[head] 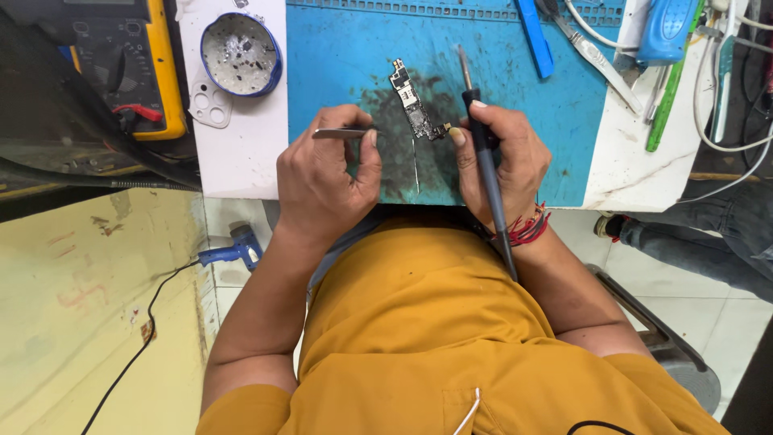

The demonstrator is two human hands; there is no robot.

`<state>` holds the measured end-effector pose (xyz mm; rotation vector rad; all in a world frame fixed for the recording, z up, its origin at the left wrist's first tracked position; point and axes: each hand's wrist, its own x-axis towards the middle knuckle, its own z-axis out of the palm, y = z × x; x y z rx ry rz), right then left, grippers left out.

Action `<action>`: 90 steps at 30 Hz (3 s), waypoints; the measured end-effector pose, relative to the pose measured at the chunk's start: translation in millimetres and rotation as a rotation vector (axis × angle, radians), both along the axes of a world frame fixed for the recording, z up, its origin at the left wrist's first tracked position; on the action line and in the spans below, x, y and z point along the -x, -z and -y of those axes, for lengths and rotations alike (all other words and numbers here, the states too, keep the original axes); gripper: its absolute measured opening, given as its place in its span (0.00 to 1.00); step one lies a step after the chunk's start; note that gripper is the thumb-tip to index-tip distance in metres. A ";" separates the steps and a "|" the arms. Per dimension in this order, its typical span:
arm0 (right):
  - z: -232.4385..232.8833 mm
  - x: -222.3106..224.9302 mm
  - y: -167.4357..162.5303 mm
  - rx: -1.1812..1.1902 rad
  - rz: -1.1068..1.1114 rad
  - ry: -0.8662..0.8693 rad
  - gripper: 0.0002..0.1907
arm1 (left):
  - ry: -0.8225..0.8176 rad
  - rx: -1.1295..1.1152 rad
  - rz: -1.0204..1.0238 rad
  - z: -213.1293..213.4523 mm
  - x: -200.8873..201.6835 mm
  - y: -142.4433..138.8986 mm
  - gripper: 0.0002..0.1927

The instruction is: The person solders components on a phone motherboard placed on a blue work mat, holding the board steady with one hand while applying a soldering iron with the other. They use tweezers to reposition the board and small parts, and dip the iron in flux between soldering passes.

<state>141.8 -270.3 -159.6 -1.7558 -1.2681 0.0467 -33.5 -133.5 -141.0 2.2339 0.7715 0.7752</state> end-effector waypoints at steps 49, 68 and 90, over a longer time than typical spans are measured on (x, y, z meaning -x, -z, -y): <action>4.9 -4.1 3.4 0.054 -0.044 -0.019 0.03 | -0.021 0.441 0.319 9.8 -42.6 32.4 0.07; 1.3 -5.1 0.0 0.069 -0.017 -0.070 0.02 | -0.014 0.381 0.288 9.3 -43.8 31.4 0.07; 0.9 -4.3 -0.7 0.082 -0.019 -0.080 0.02 | -0.005 0.355 0.296 9.1 -44.2 33.9 0.08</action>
